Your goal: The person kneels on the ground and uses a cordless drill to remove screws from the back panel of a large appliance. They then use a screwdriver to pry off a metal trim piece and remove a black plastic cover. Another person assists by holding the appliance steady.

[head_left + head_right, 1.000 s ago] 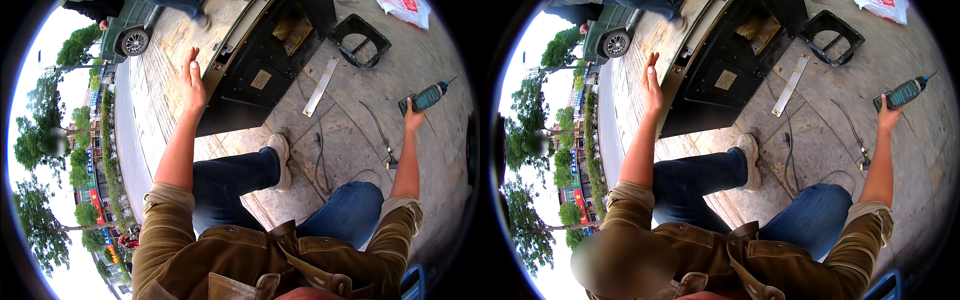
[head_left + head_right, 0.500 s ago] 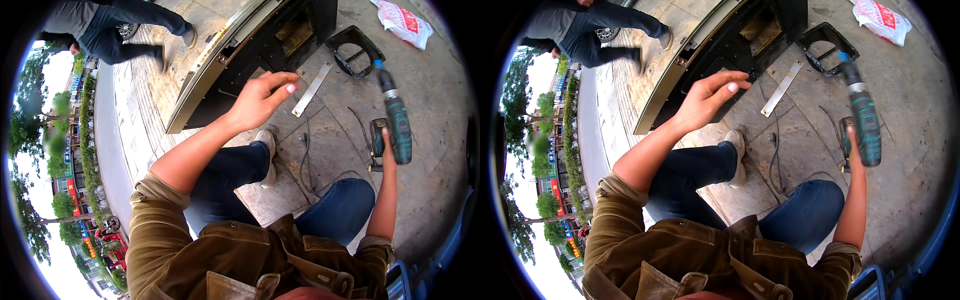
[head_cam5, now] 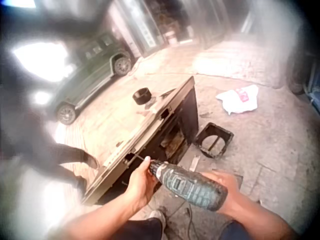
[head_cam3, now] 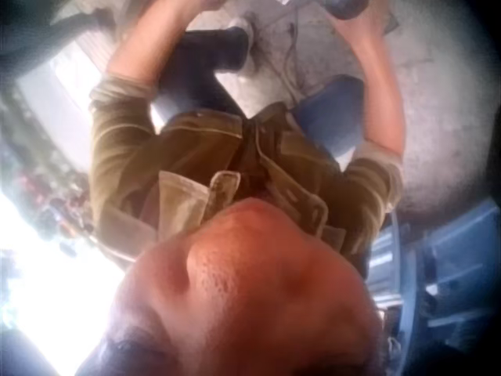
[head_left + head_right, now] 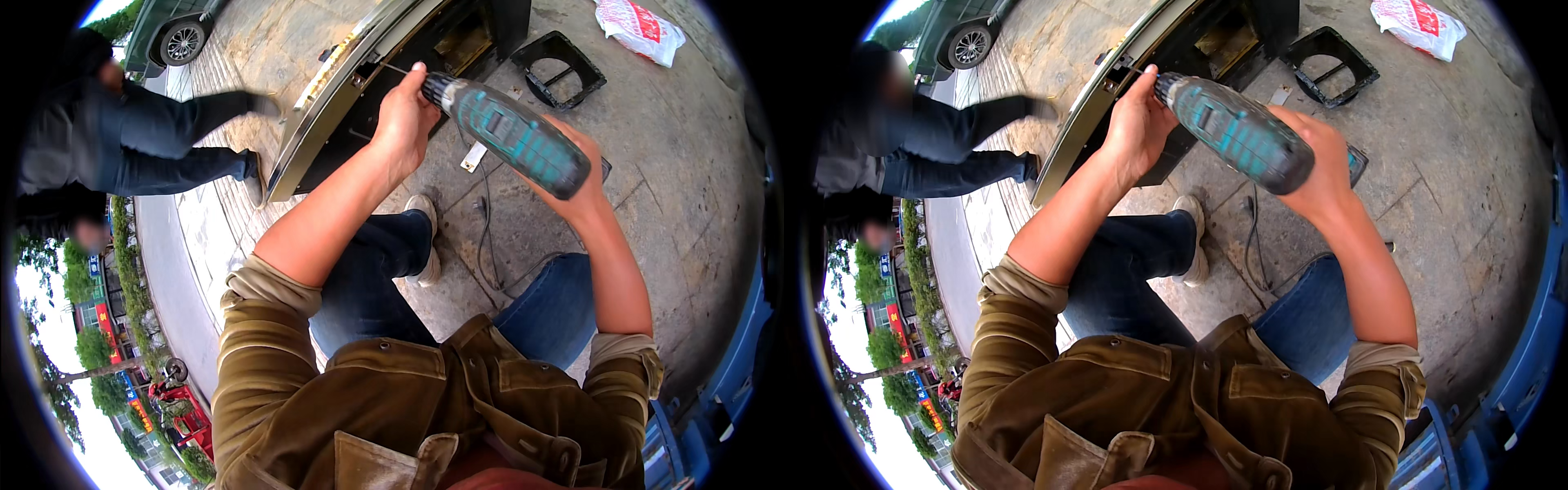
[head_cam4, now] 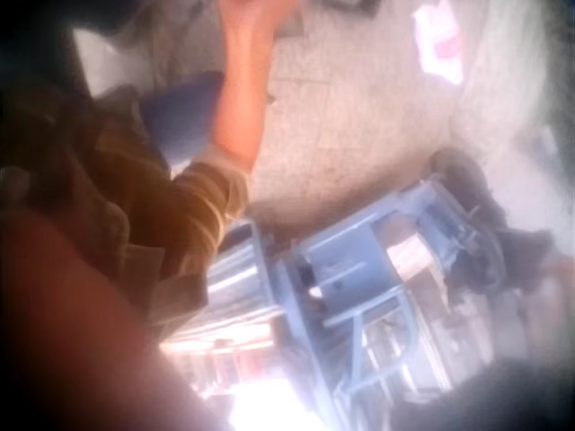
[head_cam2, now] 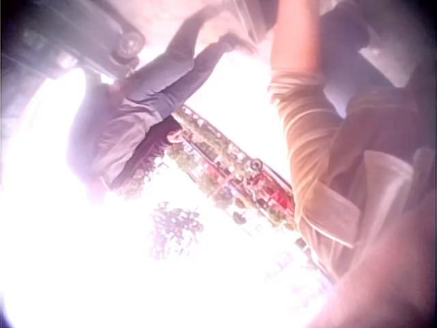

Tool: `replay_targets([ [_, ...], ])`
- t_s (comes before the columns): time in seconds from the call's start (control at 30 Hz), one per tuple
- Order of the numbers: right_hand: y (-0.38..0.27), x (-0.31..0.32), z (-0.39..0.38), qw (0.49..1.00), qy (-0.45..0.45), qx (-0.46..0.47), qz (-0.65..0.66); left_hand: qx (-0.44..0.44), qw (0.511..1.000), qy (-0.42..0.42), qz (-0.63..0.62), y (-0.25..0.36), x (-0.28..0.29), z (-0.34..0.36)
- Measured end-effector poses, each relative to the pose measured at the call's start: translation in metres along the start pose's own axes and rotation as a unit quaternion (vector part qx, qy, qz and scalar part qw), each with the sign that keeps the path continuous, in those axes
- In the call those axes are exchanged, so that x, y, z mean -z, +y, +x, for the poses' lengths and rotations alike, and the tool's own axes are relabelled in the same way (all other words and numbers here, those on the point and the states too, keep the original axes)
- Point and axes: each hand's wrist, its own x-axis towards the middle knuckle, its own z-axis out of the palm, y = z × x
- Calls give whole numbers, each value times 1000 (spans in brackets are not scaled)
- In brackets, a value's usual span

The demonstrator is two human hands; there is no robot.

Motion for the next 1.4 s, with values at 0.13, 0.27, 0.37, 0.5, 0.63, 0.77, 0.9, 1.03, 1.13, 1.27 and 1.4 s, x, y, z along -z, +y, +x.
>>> replay_targets([
  [0.13, -1, -17, 10, 999, -18, -16, -27, -19, 999, 38, 1, 5, 2, 1],
  [0.27, 6, -31, 13, 999, 1, -5, -33, -29, 1000, 9, -3, 3, 12, 7],
  [0.37, 7, -35, 16, 999, 3, -7, -40, -31, 999, 9, 4, 4, 15, 10],
  [0.5, 11, -40, 20, 999, -7, -6, -53, -32, 999, 0, 12, 2, 22, 15],
  [0.63, 11, -44, 24, 998, 0, 1, -55, -36, 999, -6, 25, 5, 28, 18],
  [0.77, 11, -47, 26, 998, 8, -2, -64, 0, 978, 1, 208, 36, 36, 7],
  [0.9, 16, -46, 28, 998, 25, 8, -52, -272, 726, 272, 570, 92, 109, 16],
  [1.03, 17, -50, 27, 999, 33, 18, -16, -96, 686, 302, 655, 104, 191, 22],
  [1.13, 13, -49, 28, 1000, 21, 2, 4, -32, 768, 230, 597, 94, 235, 43],
  [1.27, 11, -42, 29, 1000, 20, 2, 9, -32, 828, 158, 537, 83, 233, 43],
  [1.4, 9, -42, 31, 999, 24, 8, 28, -5, 840, 152, 521, 89, 242, 49],
])
